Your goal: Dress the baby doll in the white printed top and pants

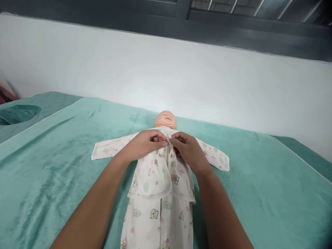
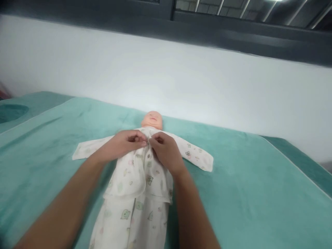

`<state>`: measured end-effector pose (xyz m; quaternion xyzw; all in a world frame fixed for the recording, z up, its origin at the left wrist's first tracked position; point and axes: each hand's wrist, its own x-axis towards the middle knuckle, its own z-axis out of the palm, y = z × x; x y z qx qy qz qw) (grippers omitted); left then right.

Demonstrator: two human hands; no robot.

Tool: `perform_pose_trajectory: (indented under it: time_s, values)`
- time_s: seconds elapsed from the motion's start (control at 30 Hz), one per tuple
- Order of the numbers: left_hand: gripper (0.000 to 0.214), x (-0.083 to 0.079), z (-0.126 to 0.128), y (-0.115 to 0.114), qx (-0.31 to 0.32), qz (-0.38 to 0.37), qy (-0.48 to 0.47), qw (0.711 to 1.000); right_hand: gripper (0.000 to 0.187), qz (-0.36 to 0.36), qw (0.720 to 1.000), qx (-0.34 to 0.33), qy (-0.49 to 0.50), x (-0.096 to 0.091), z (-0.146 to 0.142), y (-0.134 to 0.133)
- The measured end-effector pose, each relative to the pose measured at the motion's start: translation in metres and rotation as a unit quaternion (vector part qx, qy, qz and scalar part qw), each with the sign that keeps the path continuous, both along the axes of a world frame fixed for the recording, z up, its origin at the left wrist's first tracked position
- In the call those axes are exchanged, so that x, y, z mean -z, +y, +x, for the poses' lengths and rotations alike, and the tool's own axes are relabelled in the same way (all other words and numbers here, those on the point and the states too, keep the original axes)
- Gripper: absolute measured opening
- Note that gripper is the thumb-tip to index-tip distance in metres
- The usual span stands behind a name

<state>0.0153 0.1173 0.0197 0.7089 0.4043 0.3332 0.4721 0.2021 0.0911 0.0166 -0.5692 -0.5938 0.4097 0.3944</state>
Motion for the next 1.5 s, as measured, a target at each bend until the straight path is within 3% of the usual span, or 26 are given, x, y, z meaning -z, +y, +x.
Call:
perform_pose_trajectory:
  time_s: [0.1, 0.37, 0.57, 0.97, 1.2, 1.5]
  values:
    - [0.023, -0.002, -0.002, 0.000, 0.009, -0.019, -0.001, 1.000, 0.019, -0.034, 0.994, -0.023, 0.101, 0.003, 0.004, 0.003]
    - [0.024, 0.005, 0.007, 0.000, -0.023, -0.095, -0.178, 0.979, 0.023, -0.060, 0.982, -0.038, 0.174, 0.006, 0.009, 0.005]
    - [0.020, 0.002, 0.015, -0.004, -0.052, -0.090, -0.174, 0.979, 0.027, -0.067, 0.974, -0.053, 0.210, 0.007, 0.012, 0.007]
    - [0.020, 0.008, 0.016, -0.001, -0.059, -0.096, -0.179, 0.977, 0.033, -0.061, 0.977, -0.063, 0.194, 0.005, 0.009, 0.005]
    - [0.030, 0.000, 0.025, -0.008, -0.107, -0.126, -0.215, 0.963, 0.038, -0.053, 0.979, -0.071, 0.183, 0.003, 0.009, 0.005]
    - [0.026, 0.005, 0.018, -0.006, -0.075, -0.139, -0.228, 0.961, 0.040, -0.058, 0.979, -0.079, 0.177, 0.004, 0.011, 0.005]
